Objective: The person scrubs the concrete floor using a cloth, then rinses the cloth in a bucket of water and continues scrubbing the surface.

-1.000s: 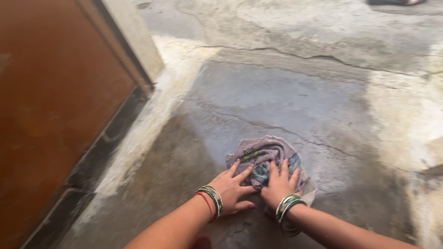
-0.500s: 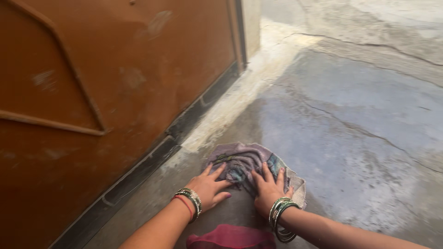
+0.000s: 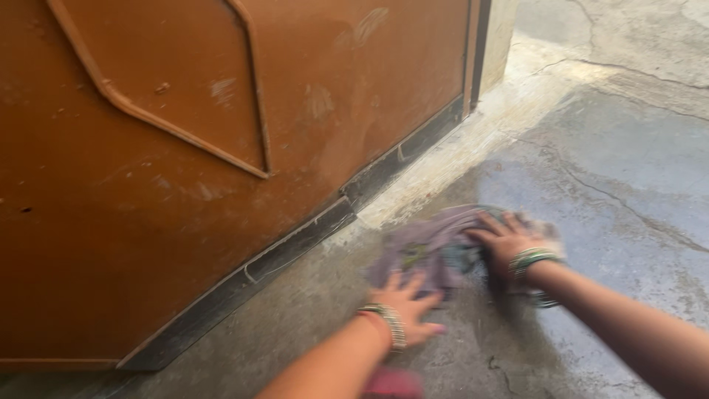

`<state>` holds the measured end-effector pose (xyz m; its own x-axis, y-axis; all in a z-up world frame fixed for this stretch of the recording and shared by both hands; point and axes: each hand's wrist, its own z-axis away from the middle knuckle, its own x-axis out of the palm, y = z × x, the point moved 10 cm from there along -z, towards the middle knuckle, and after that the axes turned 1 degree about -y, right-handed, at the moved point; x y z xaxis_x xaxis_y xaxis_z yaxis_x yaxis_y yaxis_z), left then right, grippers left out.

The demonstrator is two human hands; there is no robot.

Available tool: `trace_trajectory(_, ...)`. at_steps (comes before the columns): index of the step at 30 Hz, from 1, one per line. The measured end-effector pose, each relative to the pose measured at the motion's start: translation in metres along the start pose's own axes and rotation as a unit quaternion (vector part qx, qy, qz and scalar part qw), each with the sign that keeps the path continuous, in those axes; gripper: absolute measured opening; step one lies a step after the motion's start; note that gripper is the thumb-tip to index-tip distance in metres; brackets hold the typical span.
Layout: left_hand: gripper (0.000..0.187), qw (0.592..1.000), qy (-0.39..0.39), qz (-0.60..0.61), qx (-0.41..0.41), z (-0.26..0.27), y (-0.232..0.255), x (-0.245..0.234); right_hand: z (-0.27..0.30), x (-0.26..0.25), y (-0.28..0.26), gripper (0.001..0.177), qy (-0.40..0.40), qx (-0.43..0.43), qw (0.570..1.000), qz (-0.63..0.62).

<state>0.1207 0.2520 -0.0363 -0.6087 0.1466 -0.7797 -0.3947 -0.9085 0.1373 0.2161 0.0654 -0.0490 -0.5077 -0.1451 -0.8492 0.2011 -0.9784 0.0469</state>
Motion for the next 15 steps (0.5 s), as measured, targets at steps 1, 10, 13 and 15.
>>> trace_trajectory(1,0.076,1.000,0.007,-0.006,0.023,-0.007,0.023,0.000,-0.001,0.004,0.018,0.081,0.015,-0.001,1.000,0.012)
trace_trajectory(10,0.068,0.974,0.174,0.005,0.144,-0.049,0.092,0.007,0.068,0.085,0.138,0.093,0.139,0.088,0.986,0.003)
trace_trajectory(13,0.065,0.966,0.178,-0.016,0.186,-0.045,0.083,0.007,0.071,0.102,0.129,0.098,0.091,0.138,0.970,0.176)
trace_trajectory(15,0.062,0.967,0.157,-0.039,0.197,-0.035,0.070,0.017,0.075,0.116,0.122,0.094,0.076,0.182,0.979,0.050)
